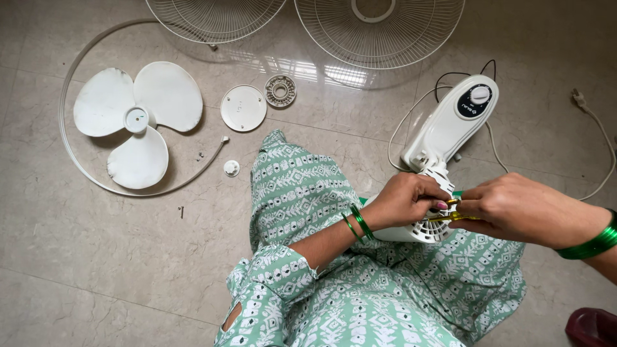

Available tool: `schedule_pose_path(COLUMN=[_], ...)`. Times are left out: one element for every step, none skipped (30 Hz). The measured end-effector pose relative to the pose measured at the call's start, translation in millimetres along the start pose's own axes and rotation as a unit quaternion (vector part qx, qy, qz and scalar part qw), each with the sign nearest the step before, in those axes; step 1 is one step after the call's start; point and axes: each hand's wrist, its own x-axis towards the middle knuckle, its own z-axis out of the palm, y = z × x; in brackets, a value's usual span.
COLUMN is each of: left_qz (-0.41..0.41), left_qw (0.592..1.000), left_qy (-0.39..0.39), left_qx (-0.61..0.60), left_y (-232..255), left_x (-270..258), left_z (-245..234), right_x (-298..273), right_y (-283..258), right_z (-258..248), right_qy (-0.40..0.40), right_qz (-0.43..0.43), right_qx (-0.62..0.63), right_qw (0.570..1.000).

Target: The person sits on the floor and uses a screwdriver to tighten screws on the central hub of a disassembled electric fan. The fan blades, grilles, and other components are laid out nearby.

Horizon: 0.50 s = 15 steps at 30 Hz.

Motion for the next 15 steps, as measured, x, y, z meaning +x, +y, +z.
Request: schedule_pose_path(left_qz=[-0.008,-0.016,-0.024,-0.021,-0.019,-0.016,-0.014,-0.012,-0.01,-0.008,-0.006,-0.004,-0.008,-0.014,-0.02], left_qw=[1.0,1.0,0.999,0.999,0.999,0.999,0.999,0.999,0.999,0.999,0.999,1.0,0.999,0.998,0.996], left_qy=[0.004,0.008,0.013,0.017,0.022,0.026,0.024,0.021,0.018,0.018,0.018,0.019,0.014,0.01,0.005], left_qx=[-0.007,-0.013,-0.019,-0.028,-0.036,-0.044,-0.043,-0.042,-0.041,-0.034,-0.027,-0.019,-0.041,-0.063,-0.085], left_y=[-0.1,-0.3,-0.4,-0.5,-0.6,-0.9,-1.0,-0.8,-0.6,-0.9,-1.4,-1.8,-2.1,-2.5,-2.8], left_x=[-0.6,-1.0,-1.3,-1.9,-2.4,-2.8,-3.3,-2.6,-2.0,-1.5,-1.2,0.5,2.5,2.8,3.0], left_z=[0.5,0.1,-0.2,-1.0,-1.8,-2.3,-2.3,-1.9,-1.4,-1.7,-2.5,-3.4,-3.9,-4.6,-5.1], right_x=[-0.4,-0.5,-0.7,0.3,1.5,3.8,6.9,9.4,11.6,13.1,13.0,11.4,8.4,6.7,6.5], right_y=[-2.0,-4.2,-8.5,-15.0,-19.6,-21.4,-23.2,-24.4,-24.3,-23.4,-24.0,-27.5,-34.3,-41.2,-46.4], right_z=[0.5,0.3,1.4,4.0,5.4,5.5,6.1,6.1,4.8,2.6,0.6,-0.7,-0.6,-0.4,-1.0], right_qy=[-0.046,-0.092,-0.09,-0.085,-0.077,-0.097,-0.117,-0.136,-0.12,-0.104,-0.087,-0.077,-0.067,-0.056,-0.026], right_qz=[0.052,0.103,0.158,0.212,0.265,0.307,0.348,0.388,0.387,0.387,0.386,0.367,0.346,0.324,0.281], right_qx=[-0.011,-0.024,0.01,0.044,0.077,0.11,0.143,0.175,0.189,0.202,0.215,0.164,0.112,0.06,0.04], right_qw=[0.998,0.99,0.983,0.973,0.958,0.94,0.919,0.895,0.894,0.894,0.893,0.913,0.929,0.943,0.959])
